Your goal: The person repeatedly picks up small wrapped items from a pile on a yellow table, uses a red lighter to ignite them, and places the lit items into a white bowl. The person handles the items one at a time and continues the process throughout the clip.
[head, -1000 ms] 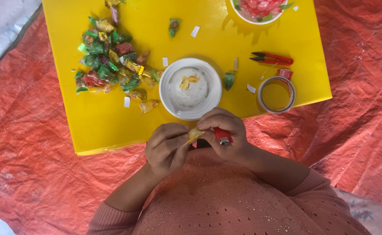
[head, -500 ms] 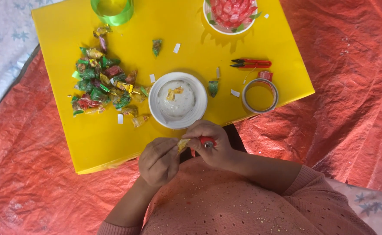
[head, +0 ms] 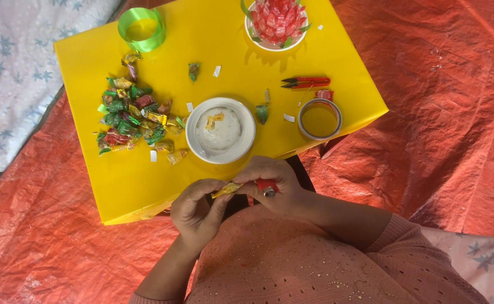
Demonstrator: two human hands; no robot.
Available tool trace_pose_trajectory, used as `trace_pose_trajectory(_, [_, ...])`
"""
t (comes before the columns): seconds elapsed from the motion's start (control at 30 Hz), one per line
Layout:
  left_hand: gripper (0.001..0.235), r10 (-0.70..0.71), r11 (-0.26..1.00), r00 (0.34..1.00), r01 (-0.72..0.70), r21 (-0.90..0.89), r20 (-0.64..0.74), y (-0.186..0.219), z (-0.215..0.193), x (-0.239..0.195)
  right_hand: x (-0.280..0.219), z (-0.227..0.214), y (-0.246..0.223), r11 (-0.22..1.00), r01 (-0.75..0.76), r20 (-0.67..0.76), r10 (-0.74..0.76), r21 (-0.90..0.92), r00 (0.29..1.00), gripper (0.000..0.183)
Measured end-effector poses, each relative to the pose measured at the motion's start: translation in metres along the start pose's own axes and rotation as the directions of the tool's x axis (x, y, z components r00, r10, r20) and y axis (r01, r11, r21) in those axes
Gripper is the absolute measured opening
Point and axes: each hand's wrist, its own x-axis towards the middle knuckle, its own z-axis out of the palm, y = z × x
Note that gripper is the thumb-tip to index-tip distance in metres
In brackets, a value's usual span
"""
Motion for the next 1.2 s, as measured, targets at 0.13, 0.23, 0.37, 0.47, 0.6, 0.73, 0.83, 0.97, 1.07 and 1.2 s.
trace_pose_trajectory(0.13, [0.021, -0.082, 0.993, 0.997, 0.083, -0.085, 0.010, 0.002, 0.004, -0.010, -0.005, -0.002, -0.011, 0.999, 0.026, -0.023, -0.027, -0.021, 0.999, 0.016])
trace_pose_trajectory(0.23, [0.021, -0.096, 0.988, 0.995, 0.099, -0.115, 0.029, 0.011, 0.010, -0.003, -0.008, -0.001, -0.024, 0.996, 0.066, -0.050, -0.069, -0.052, 0.996, 0.016])
trace_pose_trajectory(0.37, [0.018, -0.066, 0.994, 0.996, 0.071, -0.083, 0.064, 0.022, 0.016, 0.000, -0.023, 0.000, -0.032, 0.996, 0.082, -0.087, -0.079, 0.023, 0.993, 0.027])
trace_pose_trajectory(0.47, [0.016, -0.022, 0.999, 0.997, 0.025, -0.041, 0.077, 0.032, 0.025, 0.007, -0.027, 0.000, -0.036, 0.991, 0.117, -0.109, -0.108, 0.071, 0.988, 0.025])
trace_pose_trajectory(0.6, [0.012, 0.112, 0.994, 0.988, -0.113, 0.008, 0.107, 0.039, 0.036, 0.013, -0.031, -0.004, -0.042, 0.993, 0.102, -0.136, -0.092, 0.063, 0.986, 0.018])
trace_pose_trajectory(0.73, [0.006, 0.260, 0.953, 0.957, -0.276, 0.128, 0.130, 0.042, 0.041, 0.017, -0.047, -0.010, -0.028, 0.998, -0.003, -0.191, 0.015, 0.061, 0.981, 0.020])
trace_pose_trajectory(0.83, [0.005, 0.361, 0.908, 0.926, -0.376, 0.183, 0.114, 0.032, 0.040, 0.011, -0.050, -0.007, -0.021, 0.994, -0.026, -0.228, 0.049, 0.103, 0.972, 0.021])
trace_pose_trajectory(0.97, [0.009, 0.403, 0.882, 0.907, -0.420, 0.214, 0.120, 0.033, 0.038, 0.011, -0.052, -0.004, -0.018, 0.991, -0.040, -0.231, 0.069, 0.128, 0.971, 0.023])
trace_pose_trajectory(1.07, [0.008, 0.350, 0.908, 0.927, -0.372, 0.195, 0.139, 0.039, 0.038, 0.015, -0.043, -0.003, -0.031, 0.993, 0.010, -0.203, 0.014, 0.114, 0.979, 0.023])
trace_pose_trajectory(1.2, [0.010, 0.183, 0.981, 0.975, -0.189, 0.043, 0.124, 0.042, 0.042, 0.017, -0.037, -0.005, -0.040, 0.997, 0.063, -0.185, -0.055, 0.040, 0.981, 0.024])
